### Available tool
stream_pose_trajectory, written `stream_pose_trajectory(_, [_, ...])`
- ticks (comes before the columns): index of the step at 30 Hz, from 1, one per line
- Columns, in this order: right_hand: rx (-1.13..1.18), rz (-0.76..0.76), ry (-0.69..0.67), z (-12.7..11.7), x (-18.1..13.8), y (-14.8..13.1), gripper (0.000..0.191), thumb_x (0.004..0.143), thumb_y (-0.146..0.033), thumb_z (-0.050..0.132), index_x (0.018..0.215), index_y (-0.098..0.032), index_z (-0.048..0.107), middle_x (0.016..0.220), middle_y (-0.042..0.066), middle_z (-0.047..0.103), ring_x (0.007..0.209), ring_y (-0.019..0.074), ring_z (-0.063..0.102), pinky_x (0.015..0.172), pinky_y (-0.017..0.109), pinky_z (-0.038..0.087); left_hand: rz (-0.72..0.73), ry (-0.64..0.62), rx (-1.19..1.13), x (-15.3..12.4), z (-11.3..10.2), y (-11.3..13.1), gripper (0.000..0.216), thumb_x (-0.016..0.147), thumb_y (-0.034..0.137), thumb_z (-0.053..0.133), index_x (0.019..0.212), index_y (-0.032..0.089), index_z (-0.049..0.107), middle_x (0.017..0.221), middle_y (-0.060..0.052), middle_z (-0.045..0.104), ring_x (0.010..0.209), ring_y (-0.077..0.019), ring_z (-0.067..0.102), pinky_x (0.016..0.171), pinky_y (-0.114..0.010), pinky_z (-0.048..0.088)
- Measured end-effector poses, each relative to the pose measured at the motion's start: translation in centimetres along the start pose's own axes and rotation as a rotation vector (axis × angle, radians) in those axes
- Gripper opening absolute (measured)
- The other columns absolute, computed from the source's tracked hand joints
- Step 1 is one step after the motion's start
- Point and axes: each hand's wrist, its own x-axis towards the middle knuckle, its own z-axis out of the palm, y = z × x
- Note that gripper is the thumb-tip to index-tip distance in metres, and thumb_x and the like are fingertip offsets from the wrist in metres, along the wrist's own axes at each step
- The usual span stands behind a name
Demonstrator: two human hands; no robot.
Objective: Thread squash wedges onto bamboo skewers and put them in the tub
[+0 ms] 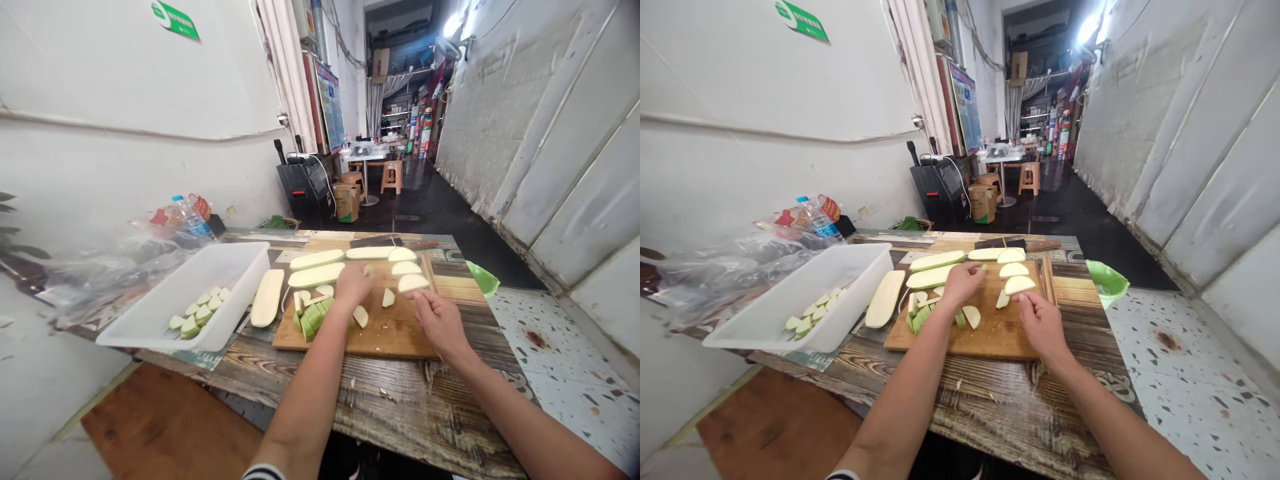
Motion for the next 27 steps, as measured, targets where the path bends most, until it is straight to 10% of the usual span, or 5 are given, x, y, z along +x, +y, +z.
stream_pose_trajectory(4, [-0.035, -0.043, -0.163, 0.3, -1.0, -0.2, 0.032, 0.082, -0.040, 0.044, 0.083, -0.014, 0.063, 0.046, -0.006, 0.032, 0.042, 0.0088, 0.030, 0.041, 0.021, 0.022, -0.284, -0.050, -0.765, 0.7, -2.0, -1.7, 0.013, 0.077, 0.021, 0.053, 0.077, 0.012, 0.063, 0.071, -0.005, 0.063, 0.061, -0.0107, 0.054, 0.057, -0.021, 0.043])
stream_pose_trajectory(9, [-0.148, -0.117, -0.282, 1.3, -2.3, -0.6, 0.031, 0.083, -0.038, 0.042, 0.081, -0.015, 0.063, 0.050, -0.004, 0.039, 0.046, 0.0100, 0.033, 0.042, 0.021, 0.024, -0.349, -0.088, -1.125, 1.2, -3.1, -3.6, 0.010, 0.076, 0.016, 0.056, 0.080, 0.007, 0.061, 0.072, -0.008, 0.062, 0.051, -0.0055, 0.049, 0.043, -0.014, 0.037])
stream_pose_trajectory(27, [-0.132, -0.067, -0.340, 1.6, -2.8, -1.1, 0.031, 0.083, -0.039, 0.043, 0.078, -0.015, 0.062, 0.045, -0.005, 0.035, 0.042, 0.0092, 0.031, 0.040, 0.021, 0.024, -0.267, 0.010, -1.202, 1.1, -3.4, -3.6, 0.009, 0.076, 0.007, 0.054, 0.079, 0.003, 0.061, 0.069, -0.011, 0.062, 0.046, -0.0041, 0.048, 0.039, -0.012, 0.035])
